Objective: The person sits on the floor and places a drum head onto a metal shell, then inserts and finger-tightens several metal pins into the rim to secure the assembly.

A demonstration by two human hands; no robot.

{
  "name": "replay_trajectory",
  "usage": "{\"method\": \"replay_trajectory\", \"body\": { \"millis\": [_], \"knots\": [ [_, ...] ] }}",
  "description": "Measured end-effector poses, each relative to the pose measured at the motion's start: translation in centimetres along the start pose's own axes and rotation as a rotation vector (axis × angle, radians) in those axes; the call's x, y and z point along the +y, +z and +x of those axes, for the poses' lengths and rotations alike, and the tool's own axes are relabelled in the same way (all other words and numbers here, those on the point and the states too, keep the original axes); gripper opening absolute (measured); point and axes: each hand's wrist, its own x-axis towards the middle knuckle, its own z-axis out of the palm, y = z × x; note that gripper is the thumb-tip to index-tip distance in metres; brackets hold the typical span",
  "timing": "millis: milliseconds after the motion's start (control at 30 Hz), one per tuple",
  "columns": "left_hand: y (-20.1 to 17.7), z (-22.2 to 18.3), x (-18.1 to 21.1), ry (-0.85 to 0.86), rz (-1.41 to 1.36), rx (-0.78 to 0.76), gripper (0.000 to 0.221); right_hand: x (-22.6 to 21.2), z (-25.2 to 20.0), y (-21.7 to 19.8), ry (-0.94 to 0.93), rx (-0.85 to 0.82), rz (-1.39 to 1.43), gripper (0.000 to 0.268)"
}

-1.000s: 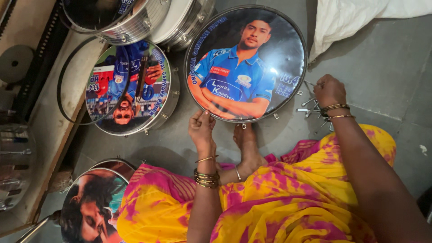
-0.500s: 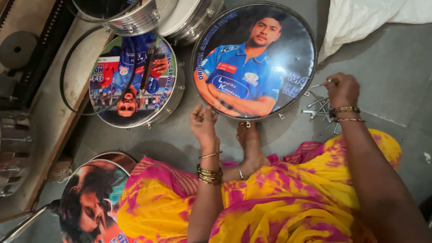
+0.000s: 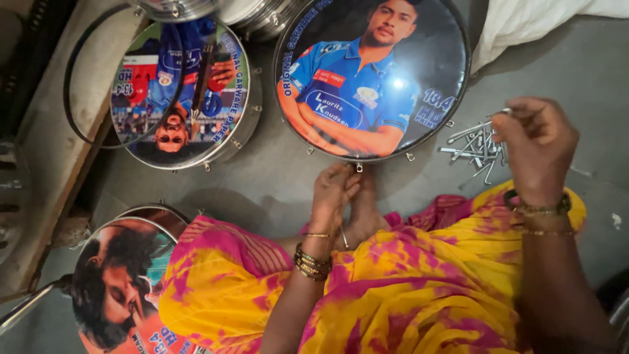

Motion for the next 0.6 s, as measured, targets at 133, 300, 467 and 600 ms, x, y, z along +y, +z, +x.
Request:
{"method": "replay_trajectory", "body": {
  "millis": [133, 300, 467, 600],
  "knots": [
    [0.0, 0.8, -0.5, -0.034, 0.003, 0.057, 0.024, -3.1, -2.3, 4.4, 0.057, -0.125, 0.111, 0.024],
    [0.3, 1.3, -1.5, -0.095, -0.013, 0.036, 0.022, -4.2, -4.6, 9.8, 0.026, -0.271, -0.033, 0.019],
    [0.1, 1.6, -2.8, -0.128, -0.080, -0.029, 0.018, -4.4, -6.3, 13.3, -0.226, -0.302, -0.320, 0.016],
    [0.0, 2.0, -2.9, -0.166, -0.114, -0.068, 0.019, -4.1, -6.4, 15.0, -0.345, -0.342, -0.424, 0.016]
  ]
}}
